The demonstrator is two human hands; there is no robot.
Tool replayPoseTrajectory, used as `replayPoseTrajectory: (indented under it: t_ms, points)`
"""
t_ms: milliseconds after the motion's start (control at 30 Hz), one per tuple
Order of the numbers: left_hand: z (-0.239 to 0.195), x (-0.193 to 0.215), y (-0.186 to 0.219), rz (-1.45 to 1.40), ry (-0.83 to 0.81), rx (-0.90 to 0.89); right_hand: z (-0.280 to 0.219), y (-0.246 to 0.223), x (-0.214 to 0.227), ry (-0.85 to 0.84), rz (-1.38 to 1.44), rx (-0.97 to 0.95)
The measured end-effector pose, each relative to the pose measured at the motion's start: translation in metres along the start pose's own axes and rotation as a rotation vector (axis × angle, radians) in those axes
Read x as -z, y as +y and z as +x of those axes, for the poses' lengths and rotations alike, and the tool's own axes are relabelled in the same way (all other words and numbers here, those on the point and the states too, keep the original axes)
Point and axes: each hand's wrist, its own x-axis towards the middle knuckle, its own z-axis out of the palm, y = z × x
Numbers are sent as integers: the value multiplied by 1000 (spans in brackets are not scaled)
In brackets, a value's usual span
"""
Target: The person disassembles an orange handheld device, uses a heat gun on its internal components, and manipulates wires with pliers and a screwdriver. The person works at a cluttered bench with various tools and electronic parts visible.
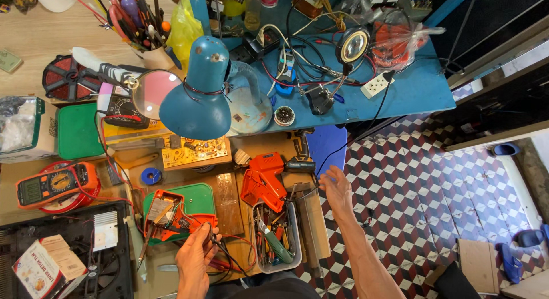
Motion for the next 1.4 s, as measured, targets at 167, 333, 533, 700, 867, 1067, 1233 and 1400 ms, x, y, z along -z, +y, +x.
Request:
replayPoseTrajectory:
  t_ms: [167,333,533,700,867,1067,1233,1400]
  points:
    - [3,-7,3,25,30,30,-17,-43,9,8,32,-128]
    - [-3,-4,0,-1,-11,-34,-18,-56,12,-27,233,-22]
    - [-12,-6,7,-12,-61,-69,-35,-36,9,14,228,-74]
    - [-17,-6,10,-26,-73,-60,-66,-21,-8,-57,68,-14]
    - [-9,0,3,-29,-79,-62,-82,-9,-27,-146,48,-58]
    - [-7,-1,2,-37,-68,-51,-85,-13,-37,-189,94,18]
    - [-5,3,1,-41,-88,-73,-53,1,-46,-177,-8,53]
    - [-5,-1,2,-33,-83,-75,25,29,-88,-261,-452,152]
